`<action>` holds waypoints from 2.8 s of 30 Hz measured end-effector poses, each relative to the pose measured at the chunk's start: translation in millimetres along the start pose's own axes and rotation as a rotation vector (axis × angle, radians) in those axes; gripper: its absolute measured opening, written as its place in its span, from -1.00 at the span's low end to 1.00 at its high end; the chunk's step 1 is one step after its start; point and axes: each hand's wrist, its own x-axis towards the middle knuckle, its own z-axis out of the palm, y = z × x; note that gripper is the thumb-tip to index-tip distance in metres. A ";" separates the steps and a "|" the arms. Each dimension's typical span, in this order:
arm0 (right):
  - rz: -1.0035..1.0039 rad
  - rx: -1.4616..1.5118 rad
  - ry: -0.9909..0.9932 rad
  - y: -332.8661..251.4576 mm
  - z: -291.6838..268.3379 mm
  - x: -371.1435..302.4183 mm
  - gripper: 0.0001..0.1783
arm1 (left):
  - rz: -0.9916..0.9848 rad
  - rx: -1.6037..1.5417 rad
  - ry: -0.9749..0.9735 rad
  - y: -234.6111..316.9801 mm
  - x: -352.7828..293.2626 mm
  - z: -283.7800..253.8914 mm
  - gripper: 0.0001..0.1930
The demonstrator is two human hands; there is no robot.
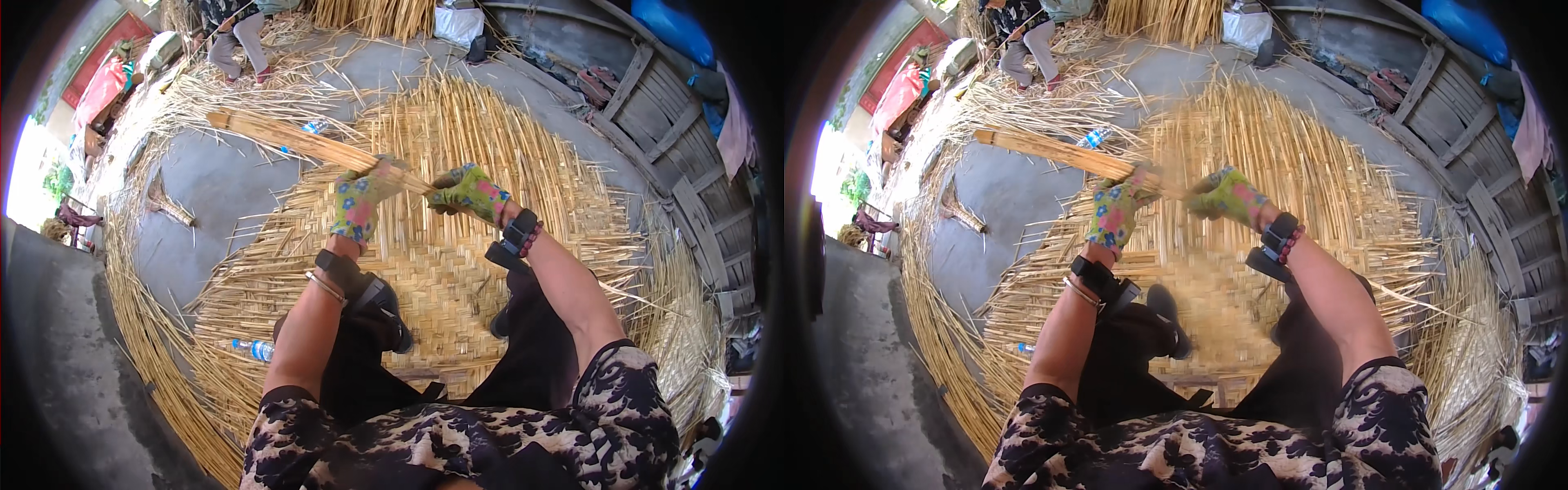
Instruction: Weaving a large mat from thin bamboo strips.
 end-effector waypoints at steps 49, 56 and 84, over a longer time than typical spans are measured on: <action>-0.014 -0.610 0.233 24.9 -42.9 -11.0 -0.75 | 0.159 0.164 0.208 -1.7 -5.1 34.9 -0.80; -0.117 -0.580 0.213 21.1 -44.3 -19.0 -0.68 | 0.226 0.177 0.334 27.6 2.1 20.5 -0.74; -0.044 -0.436 0.202 14.0 -34.8 -17.1 -0.65 | 0.071 0.189 0.308 -2.2 2.4 23.2 -0.66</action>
